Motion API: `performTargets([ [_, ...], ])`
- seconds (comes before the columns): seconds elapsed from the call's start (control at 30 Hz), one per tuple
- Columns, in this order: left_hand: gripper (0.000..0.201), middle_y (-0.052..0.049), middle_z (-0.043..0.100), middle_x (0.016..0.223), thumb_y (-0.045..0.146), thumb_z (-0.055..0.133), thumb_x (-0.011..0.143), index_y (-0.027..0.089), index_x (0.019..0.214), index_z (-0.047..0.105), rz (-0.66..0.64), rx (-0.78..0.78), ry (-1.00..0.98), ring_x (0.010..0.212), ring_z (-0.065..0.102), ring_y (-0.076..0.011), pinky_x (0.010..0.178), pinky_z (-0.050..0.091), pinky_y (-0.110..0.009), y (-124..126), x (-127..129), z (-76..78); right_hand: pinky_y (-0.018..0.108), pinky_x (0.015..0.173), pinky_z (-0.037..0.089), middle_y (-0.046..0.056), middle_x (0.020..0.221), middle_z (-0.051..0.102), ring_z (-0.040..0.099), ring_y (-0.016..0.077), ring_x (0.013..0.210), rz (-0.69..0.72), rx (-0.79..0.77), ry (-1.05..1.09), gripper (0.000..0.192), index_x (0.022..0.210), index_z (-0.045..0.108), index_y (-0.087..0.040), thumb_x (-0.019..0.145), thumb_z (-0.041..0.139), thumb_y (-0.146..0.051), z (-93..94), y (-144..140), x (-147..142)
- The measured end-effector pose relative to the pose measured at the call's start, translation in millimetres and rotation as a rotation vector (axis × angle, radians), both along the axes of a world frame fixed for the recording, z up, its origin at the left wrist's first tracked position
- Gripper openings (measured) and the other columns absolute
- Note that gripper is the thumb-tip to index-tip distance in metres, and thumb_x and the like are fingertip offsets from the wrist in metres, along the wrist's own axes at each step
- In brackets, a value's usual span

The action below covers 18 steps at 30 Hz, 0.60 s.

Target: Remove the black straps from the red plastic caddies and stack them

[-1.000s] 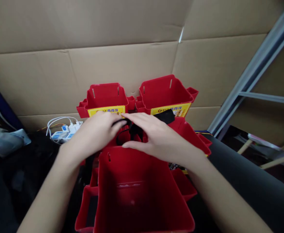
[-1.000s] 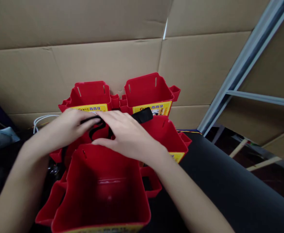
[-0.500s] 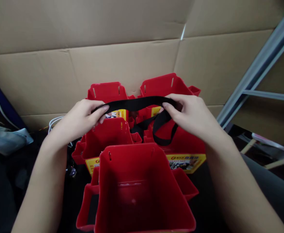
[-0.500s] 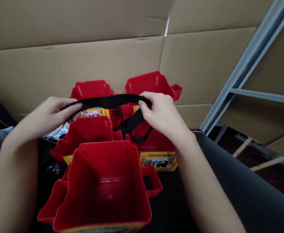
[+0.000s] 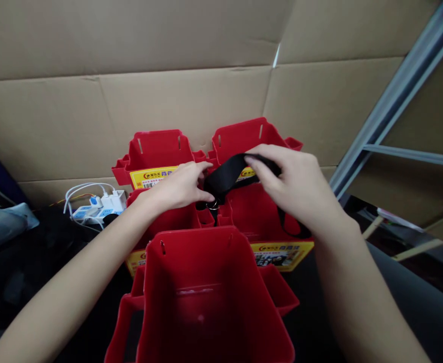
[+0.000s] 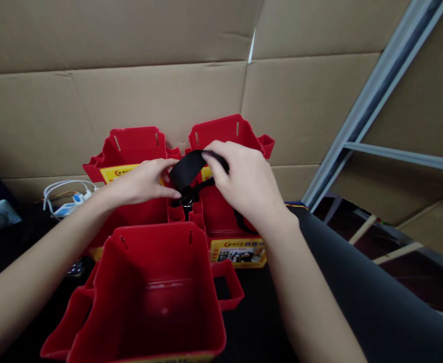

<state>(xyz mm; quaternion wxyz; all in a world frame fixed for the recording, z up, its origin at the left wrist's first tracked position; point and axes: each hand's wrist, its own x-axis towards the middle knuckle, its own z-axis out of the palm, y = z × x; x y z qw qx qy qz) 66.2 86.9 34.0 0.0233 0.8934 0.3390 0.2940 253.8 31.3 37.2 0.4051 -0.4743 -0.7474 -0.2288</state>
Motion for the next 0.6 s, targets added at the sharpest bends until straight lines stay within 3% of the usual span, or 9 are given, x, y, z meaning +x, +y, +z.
performTargets([
  [0.07,0.068,-0.011,0.062,0.111,0.033,0.073,0.064,0.012,0.125,0.048,-0.065,-0.015,-0.008,0.094,0.058,-0.0205,0.078,0.045,-0.029,-9.9,3.4,3.0,0.031,0.074,0.043,0.005,0.092,0.066,0.06,0.0212,0.085,0.005,-0.075,-0.055,0.021,0.095,0.06,-0.021,0.087,0.042,-0.028,-3.9,0.2,-7.8],
  [0.13,0.05,-0.009,0.064,0.108,0.031,0.066,0.072,0.015,0.119,0.055,-0.081,0.041,-0.042,0.093,0.059,-0.0205,0.08,0.045,-0.03,-17.6,5.4,5.8,0.03,0.069,0.043,0.006,0.091,0.066,0.061,0.0207,0.082,0.016,-0.138,-0.087,0.022,0.098,0.059,-0.021,0.087,0.041,-0.025,-5.9,-0.7,-13.6],
  [0.2,0.026,-0.006,0.07,0.091,0.022,0.055,0.08,0.016,0.103,0.066,-0.048,0.113,-0.056,0.08,0.062,-0.0184,0.074,0.045,-0.029,-17.1,5.0,6.3,0.029,0.065,0.043,0.005,0.09,0.066,0.061,0.0198,0.078,0.024,-0.196,-0.1,0.024,0.102,0.058,-0.02,0.084,0.042,-0.02,-3.4,-4.2,-10.9],
  [0.3,0.023,-0.007,0.071,0.079,0.017,0.05,0.082,0.014,0.09,0.071,0.02,0.141,-0.062,0.068,0.061,-0.0167,0.065,0.045,-0.028,-0.9,-1.9,1.7,0.028,0.064,0.043,0.005,0.088,0.068,0.061,0.0181,0.073,-0.024,-0.269,-0.087,0.03,0.1,0.063,-0.019,0.078,0.044,-0.012,9.9,-16.2,15.7],
  [0.37,0.022,-0.008,0.071,0.077,0.019,0.052,0.081,0.012,0.088,0.071,0.048,0.095,-0.038,0.066,0.061,-0.0168,0.063,0.044,-0.027,11.4,-7.4,-3.0,0.028,0.063,0.042,0.006,0.084,0.069,0.061,0.0174,0.07,-0.132,-0.261,-0.034,0.027,0.094,0.067,-0.018,0.078,0.046,-0.012,20.8,-27.4,40.4],
  [0.47,0.023,-0.008,0.071,0.086,0.022,0.053,0.082,0.014,0.095,0.069,-0.002,0.038,0.004,0.072,0.063,-0.0178,0.069,0.046,-0.028,13.8,-7.6,-7.0,0.029,0.059,0.039,0.006,0.072,0.068,0.06,0.0175,0.066,-0.303,-0.107,0.044,0.017,0.084,0.069,-0.019,0.08,0.053,-0.024,29.3,-41.4,58.9],
  [0.53,0.037,-0.008,0.066,0.107,0.028,0.061,0.078,0.016,0.112,0.061,-0.109,0.049,-0.037,0.092,0.062,-0.0203,0.08,0.046,-0.03,1.7,-0.8,-5.1,0.029,0.058,0.038,0.005,0.069,0.067,0.059,0.017,0.063,-0.28,-0.056,0.017,0.019,0.082,0.068,-0.019,0.081,0.053,-0.031,26.8,-45.2,49.2],
  [0.6,0.05,-0.008,0.063,0.115,0.035,0.067,0.072,0.016,0.117,0.056,-0.218,0.062,-0.112,0.099,0.059,-0.0212,0.083,0.045,-0.03,-15.5,7.5,0.0,0.029,0.056,0.037,0.003,0.068,0.066,0.057,0.0158,0.059,-0.165,-0.062,-0.036,0.023,0.083,0.068,-0.02,0.084,0.05,-0.035,20.7,-45.5,27.8],
])
